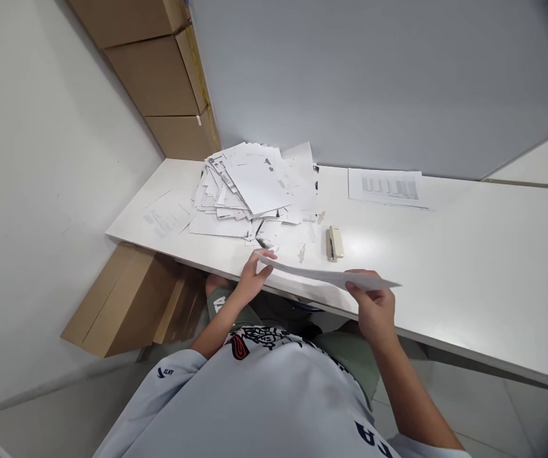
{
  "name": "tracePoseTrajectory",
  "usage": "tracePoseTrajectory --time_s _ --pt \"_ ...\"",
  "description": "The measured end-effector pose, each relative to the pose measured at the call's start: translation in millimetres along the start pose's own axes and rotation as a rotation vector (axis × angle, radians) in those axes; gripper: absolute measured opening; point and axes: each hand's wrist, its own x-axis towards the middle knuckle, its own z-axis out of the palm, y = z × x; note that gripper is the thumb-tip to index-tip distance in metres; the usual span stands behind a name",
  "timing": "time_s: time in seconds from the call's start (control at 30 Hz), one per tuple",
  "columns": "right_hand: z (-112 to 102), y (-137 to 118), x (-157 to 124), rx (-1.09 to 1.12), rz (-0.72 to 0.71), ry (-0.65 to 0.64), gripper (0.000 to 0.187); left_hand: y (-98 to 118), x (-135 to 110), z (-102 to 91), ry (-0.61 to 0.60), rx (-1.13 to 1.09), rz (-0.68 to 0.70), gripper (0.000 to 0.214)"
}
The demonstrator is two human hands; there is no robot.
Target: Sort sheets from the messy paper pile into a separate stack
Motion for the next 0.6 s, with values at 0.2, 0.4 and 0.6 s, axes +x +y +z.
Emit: tracePoseTrajectory --time_s 0.2,0.4,0.6 --pt "-2 10 -5 -0.06 0.109 0.025 0.028 -7 -1 2.4 0.009 -0.135 -0.127 0.032" --pt "-37 -14 -20 -0.262 0.27 -0.077 0.039 6 -15 16.6 -0.068 -0.22 -0.254 0.038" --pt "-97 -19 -19 -0.256 0.606 -0.21 0.043 18 -21 39.4 -0.215 -0.148 -0.383 0.036"
